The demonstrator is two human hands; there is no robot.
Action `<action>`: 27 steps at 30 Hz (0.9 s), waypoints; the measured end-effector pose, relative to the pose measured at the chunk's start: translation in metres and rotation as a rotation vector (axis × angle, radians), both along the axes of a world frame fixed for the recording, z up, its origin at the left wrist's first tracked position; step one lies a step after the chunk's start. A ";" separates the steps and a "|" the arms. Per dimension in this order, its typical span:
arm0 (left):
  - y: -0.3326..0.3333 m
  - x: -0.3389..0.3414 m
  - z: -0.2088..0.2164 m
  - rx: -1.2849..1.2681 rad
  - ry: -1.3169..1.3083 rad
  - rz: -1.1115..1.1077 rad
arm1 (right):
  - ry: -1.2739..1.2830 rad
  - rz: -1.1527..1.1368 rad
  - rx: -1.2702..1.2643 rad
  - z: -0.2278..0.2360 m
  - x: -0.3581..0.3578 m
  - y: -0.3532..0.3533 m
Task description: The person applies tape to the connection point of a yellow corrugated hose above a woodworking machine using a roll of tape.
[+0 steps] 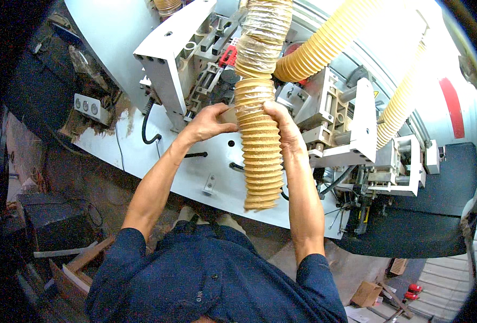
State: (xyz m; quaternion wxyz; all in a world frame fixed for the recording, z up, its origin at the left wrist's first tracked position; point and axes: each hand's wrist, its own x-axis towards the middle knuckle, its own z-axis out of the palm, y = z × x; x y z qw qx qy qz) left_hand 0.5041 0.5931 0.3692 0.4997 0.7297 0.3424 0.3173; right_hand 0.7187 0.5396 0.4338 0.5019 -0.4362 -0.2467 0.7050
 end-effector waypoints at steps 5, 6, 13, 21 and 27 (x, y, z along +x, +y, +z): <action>-0.018 -0.034 0.004 0.094 0.026 0.059 | 0.147 0.053 -0.061 0.002 0.012 -0.004; -0.022 -0.038 0.008 0.036 0.011 0.060 | 0.144 0.033 -0.079 -0.002 0.014 -0.004; -0.041 -0.063 0.051 0.017 -0.090 -0.089 | -0.251 0.004 0.211 -0.013 0.017 0.008; -0.039 -0.030 0.119 0.248 0.009 -0.198 | -0.386 -0.097 0.475 -0.037 -0.015 0.005; -0.038 -0.008 0.142 0.445 0.048 -0.289 | -0.419 -0.253 0.726 -0.044 -0.016 -0.010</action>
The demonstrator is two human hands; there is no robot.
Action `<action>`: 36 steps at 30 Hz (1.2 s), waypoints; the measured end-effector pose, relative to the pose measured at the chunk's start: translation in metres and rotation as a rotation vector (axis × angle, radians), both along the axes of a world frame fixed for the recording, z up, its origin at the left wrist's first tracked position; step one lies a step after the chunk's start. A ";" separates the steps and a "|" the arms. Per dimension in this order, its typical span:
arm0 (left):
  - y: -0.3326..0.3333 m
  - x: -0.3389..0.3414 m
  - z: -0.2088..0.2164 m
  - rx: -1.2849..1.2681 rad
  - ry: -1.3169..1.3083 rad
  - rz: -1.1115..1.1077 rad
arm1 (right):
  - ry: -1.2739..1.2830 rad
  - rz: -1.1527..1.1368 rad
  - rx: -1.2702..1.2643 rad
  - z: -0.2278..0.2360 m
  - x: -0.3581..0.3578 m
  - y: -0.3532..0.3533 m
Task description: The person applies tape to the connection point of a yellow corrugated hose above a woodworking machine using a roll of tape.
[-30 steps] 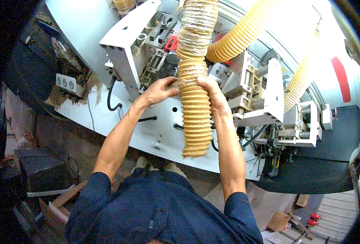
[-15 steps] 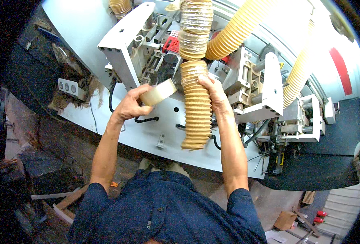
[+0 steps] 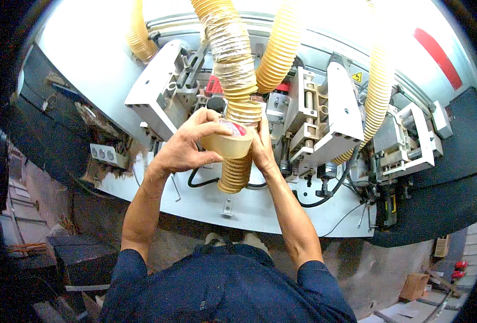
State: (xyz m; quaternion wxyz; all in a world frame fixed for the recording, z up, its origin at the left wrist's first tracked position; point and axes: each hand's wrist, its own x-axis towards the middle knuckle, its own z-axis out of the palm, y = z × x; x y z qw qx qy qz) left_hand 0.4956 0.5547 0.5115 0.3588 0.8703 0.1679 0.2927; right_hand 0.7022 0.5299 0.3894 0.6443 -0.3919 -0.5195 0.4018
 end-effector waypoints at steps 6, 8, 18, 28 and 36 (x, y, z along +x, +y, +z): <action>-0.002 0.002 0.001 -0.103 0.005 0.068 | -0.302 0.080 -0.056 0.008 0.031 -0.009; 0.001 -0.004 -0.010 -0.136 -0.046 0.122 | -0.341 0.129 -0.057 0.022 0.022 -0.016; 0.009 0.014 -0.053 -0.790 -0.529 0.158 | -0.327 -0.405 -0.037 0.013 -0.019 -0.012; 0.083 0.068 -0.058 -0.831 -0.601 -0.058 | -0.872 -0.788 0.362 -0.010 -0.018 -0.015; 0.088 0.071 -0.046 -0.939 -0.514 0.061 | -0.979 -1.012 0.419 -0.001 -0.024 0.001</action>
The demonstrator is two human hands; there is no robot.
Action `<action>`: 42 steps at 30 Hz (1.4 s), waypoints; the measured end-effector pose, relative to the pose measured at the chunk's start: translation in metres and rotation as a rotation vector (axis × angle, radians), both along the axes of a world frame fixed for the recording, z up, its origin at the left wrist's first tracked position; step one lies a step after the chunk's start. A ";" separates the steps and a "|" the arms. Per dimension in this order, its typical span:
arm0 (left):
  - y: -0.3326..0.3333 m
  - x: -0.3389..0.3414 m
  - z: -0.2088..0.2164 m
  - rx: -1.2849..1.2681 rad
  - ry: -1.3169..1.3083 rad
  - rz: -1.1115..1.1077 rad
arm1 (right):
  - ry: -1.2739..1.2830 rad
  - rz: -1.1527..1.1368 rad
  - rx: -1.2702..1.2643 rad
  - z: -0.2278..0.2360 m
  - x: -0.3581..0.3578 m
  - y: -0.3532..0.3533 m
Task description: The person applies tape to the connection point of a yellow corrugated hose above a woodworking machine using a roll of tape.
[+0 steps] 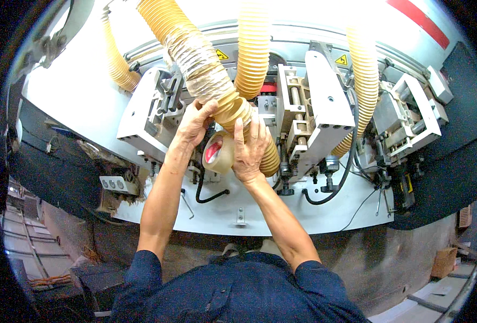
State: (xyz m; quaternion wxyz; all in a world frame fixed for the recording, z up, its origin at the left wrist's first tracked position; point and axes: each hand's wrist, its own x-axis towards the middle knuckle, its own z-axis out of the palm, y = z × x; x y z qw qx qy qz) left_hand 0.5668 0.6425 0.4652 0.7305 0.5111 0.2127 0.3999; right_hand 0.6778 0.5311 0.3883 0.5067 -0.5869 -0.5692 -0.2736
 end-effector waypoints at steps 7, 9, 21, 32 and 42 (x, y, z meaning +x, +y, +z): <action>-0.008 0.024 0.014 0.188 0.073 -0.077 | 0.163 -0.200 0.047 0.008 -0.022 0.027; 0.001 0.017 0.019 0.236 0.173 -0.150 | 0.141 -0.226 0.052 0.009 -0.021 0.032; 0.011 0.025 0.013 0.240 0.179 -0.129 | 0.182 -0.151 -0.037 0.017 -0.017 0.023; 0.016 0.013 0.005 0.221 0.236 -0.009 | 0.171 0.068 -0.047 0.026 -0.014 0.004; 0.022 -0.010 -0.004 0.245 0.197 0.019 | 0.302 0.303 0.115 0.064 0.033 -0.005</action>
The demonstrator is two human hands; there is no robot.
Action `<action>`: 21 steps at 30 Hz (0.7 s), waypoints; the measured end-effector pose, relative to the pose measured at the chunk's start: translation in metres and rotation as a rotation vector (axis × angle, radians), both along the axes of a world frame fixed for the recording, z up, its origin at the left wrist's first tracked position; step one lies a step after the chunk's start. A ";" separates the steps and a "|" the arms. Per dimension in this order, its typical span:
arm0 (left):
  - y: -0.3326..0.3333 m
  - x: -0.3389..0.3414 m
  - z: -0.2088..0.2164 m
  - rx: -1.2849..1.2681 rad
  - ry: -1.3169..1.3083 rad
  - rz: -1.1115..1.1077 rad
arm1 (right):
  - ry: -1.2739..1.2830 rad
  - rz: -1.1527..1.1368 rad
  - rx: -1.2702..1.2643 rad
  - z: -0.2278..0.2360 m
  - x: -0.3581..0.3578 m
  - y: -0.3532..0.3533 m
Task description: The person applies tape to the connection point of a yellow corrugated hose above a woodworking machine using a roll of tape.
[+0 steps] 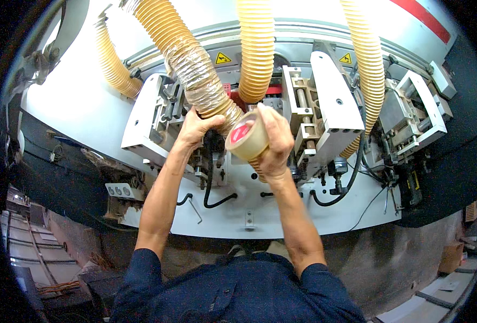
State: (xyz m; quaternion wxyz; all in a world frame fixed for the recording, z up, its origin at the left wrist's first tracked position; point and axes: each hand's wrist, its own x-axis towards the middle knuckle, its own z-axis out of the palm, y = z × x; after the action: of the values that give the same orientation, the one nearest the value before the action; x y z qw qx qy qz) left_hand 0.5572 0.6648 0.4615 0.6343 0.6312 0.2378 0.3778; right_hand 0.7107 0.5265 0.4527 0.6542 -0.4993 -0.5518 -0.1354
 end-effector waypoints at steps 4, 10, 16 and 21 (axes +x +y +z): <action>0.002 -0.002 -0.007 0.071 0.034 0.025 | -0.153 0.043 0.025 0.016 0.022 0.031; -0.007 -0.009 0.008 -0.041 -0.024 -0.087 | 0.194 0.057 0.027 0.014 0.043 0.064; -0.016 -0.016 0.014 -0.077 -0.027 -0.088 | 0.133 -0.219 -0.024 0.007 0.046 0.087; -0.025 -0.019 0.019 -0.082 0.001 -0.083 | 0.127 -0.319 -0.104 0.007 0.038 0.094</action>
State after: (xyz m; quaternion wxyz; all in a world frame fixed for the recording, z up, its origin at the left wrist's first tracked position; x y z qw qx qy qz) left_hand 0.5384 0.6395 0.4809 0.6747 0.6142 0.2269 0.3407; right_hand 0.7490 0.6206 0.4595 0.6311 -0.6212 -0.4296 -0.1769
